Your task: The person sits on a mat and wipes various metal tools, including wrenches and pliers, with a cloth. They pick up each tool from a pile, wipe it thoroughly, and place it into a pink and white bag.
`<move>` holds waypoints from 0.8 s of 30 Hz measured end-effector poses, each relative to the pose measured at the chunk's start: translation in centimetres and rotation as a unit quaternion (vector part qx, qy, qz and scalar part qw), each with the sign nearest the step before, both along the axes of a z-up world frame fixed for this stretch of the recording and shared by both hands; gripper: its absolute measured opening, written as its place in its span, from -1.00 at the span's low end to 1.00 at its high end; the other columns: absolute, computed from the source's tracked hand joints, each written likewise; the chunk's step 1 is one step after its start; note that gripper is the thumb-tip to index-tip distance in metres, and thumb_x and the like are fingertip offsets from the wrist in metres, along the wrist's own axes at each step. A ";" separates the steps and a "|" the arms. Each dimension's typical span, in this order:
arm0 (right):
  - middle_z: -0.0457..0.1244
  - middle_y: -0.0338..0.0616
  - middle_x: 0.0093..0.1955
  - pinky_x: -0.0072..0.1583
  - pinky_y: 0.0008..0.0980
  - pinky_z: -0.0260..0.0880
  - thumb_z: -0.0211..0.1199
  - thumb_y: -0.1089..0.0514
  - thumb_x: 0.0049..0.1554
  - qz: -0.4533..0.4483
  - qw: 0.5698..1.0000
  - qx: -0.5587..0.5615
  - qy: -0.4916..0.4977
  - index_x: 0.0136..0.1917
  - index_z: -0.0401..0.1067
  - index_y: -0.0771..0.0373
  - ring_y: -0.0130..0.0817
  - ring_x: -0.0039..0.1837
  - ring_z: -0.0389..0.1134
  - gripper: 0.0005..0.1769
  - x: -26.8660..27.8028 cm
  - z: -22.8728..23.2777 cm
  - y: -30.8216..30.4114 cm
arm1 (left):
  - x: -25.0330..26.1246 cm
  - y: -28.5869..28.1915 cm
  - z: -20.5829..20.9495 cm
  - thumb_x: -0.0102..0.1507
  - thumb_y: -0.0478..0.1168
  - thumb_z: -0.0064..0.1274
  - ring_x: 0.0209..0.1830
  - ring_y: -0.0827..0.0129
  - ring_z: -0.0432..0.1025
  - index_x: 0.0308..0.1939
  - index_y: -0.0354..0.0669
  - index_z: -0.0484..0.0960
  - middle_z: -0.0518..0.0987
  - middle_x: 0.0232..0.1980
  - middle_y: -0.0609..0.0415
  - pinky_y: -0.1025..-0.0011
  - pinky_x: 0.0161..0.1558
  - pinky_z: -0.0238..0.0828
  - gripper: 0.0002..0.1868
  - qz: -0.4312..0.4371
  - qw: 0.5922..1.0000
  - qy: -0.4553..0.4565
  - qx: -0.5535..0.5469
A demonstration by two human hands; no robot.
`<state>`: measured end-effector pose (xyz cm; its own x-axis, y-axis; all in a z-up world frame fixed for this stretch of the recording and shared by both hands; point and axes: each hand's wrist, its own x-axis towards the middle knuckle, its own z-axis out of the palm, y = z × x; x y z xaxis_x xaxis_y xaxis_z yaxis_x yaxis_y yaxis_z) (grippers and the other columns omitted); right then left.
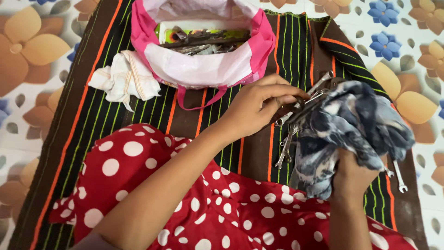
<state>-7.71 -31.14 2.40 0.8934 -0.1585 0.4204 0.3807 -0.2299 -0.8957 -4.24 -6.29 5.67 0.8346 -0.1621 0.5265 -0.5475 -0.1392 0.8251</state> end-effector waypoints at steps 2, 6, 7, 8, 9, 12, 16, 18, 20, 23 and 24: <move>0.34 -0.23 0.21 0.28 -0.52 0.35 0.25 0.30 0.14 0.005 0.999 0.051 0.010 0.25 0.40 0.37 -0.48 0.20 0.36 -0.61 -0.2 -0.1 0.0 | 0.1 -0.4 0.1 0.31 -0.42 0.04 -0.20 0.44 0.54 0.04 -0.02 0.74 0.60 -0.18 0.11 0.48 -0.14 0.46 -0.69 0.013 0.998 0.056 0.028; 0.33 -0.20 0.18 0.29 -0.46 0.36 0.31 0.32 0.11 -0.015 1.000 -0.021 0.008 0.21 0.39 0.39 -0.45 0.18 0.37 -0.61 -0.8 -1.6 0.4 | 0.2 -1.1 -0.5 0.36 -0.38 0.07 -0.28 0.52 0.54 -0.03 -0.10 0.75 0.64 -0.22 0.17 0.52 -0.23 0.46 -0.81 -0.035 0.975 0.206 -0.076; 0.34 -0.13 0.20 0.33 -0.42 0.35 0.36 0.33 0.21 -0.020 0.997 -0.072 0.000 0.21 0.41 0.44 -0.40 0.19 0.38 -0.68 -0.9 -1.9 0.4 | 0.4 -1.0 -0.8 0.35 -0.40 0.05 -0.21 0.56 0.56 -0.02 -0.11 0.75 0.66 -0.18 0.18 0.54 -0.14 0.48 -0.78 -0.031 0.981 0.173 -0.076; 0.36 -0.13 0.13 0.26 -0.41 0.37 0.36 0.32 0.14 -0.011 0.996 -0.087 0.032 0.17 0.44 0.42 -0.39 0.11 0.38 -0.67 -0.9 -2.0 0.5 | 0.8 -0.6 -1.1 0.33 -0.41 0.03 -0.14 0.59 0.58 -0.02 -0.12 0.75 0.67 -0.14 0.20 0.56 -0.05 0.50 -0.76 -0.028 0.987 0.140 -0.074; 0.38 -0.14 0.06 0.18 -0.39 0.39 0.35 0.32 0.07 -0.001 0.993 -0.102 0.063 0.14 0.48 0.40 -0.39 0.02 0.39 -0.65 -0.9 -2.0 0.8 | 1.3 -0.2 -1.3 0.32 -0.43 0.02 -0.06 0.62 0.59 -0.01 -0.13 0.75 0.68 -0.10 0.21 0.58 0.04 0.52 -0.74 -0.025 0.991 0.105 -0.072; 0.35 -0.14 0.02 0.10 -0.36 0.41 0.45 0.27 -0.07 0.037 0.980 -0.194 0.026 0.13 0.47 0.40 -0.38 0.00 0.40 -0.53 -1.0 -1.6 2.6 | 1.9 0.9 -2.0 0.33 -0.32 0.17 -0.16 0.62 0.55 -0.04 -0.13 0.76 0.71 -0.15 0.21 0.57 -0.04 0.49 -0.85 -0.001 0.994 0.100 -0.053; 0.35 -0.15 0.00 0.10 -0.35 0.41 0.51 0.23 -0.15 0.053 0.970 -0.235 0.019 0.09 0.45 0.41 -0.37 0.00 0.41 -0.46 -1.1 -1.7 3.8 | 2.9 1.8 -2.5 0.36 -0.30 0.15 -0.18 0.62 0.51 -0.03 -0.13 0.76 0.72 -0.14 0.22 0.57 -0.05 0.48 -0.86 -0.027 0.987 0.137 -0.075; 0.38 -0.18 0.01 0.12 -0.37 0.41 0.45 0.22 -0.04 0.034 0.989 -0.121 0.079 0.10 0.49 0.37 -0.39 0.00 0.40 -0.57 -0.8 -1.9 3.4 | 3.0 1.9 -2.7 0.38 -0.30 0.14 -0.15 0.62 0.50 -0.01 -0.12 0.76 0.71 -0.13 0.22 0.57 -0.03 0.47 -0.86 -0.039 0.986 0.133 -0.097; 0.34 -0.25 0.06 0.17 -0.42 0.37 0.43 0.22 -0.04 -0.037 0.993 -0.054 0.098 0.14 0.41 0.34 -0.45 0.05 0.36 -0.53 -0.4 -1.6 2.6 | 3.2 1.8 -2.9 0.37 -0.29 0.14 -0.16 0.64 0.52 -0.02 -0.10 0.77 0.73 -0.12 0.24 0.57 -0.05 0.49 -0.85 -0.031 0.986 0.142 -0.086; 0.32 -0.25 0.13 0.28 -0.44 0.32 0.35 0.28 0.04 -0.044 0.998 -0.039 0.002 0.12 0.39 0.35 -0.47 0.15 0.35 -0.63 -0.8 -0.1 1.6 | 3.0 1.3 -2.6 0.37 -0.31 0.14 -0.12 0.66 0.55 -0.01 -0.09 0.77 0.74 -0.09 0.22 0.57 -0.02 0.49 -0.84 -0.043 0.990 0.116 -0.063; 0.33 -0.22 0.15 0.31 -0.43 0.33 0.30 0.31 0.10 -0.015 0.998 -0.037 -0.038 0.10 0.43 0.37 -0.46 0.18 0.36 -0.73 -1.0 0.3 1.3 | 2.8 1.1 -2.4 0.37 -0.32 0.13 -0.09 0.66 0.57 0.00 -0.09 0.76 0.75 -0.07 0.22 0.57 0.00 0.48 -0.84 -0.052 0.992 0.101 -0.054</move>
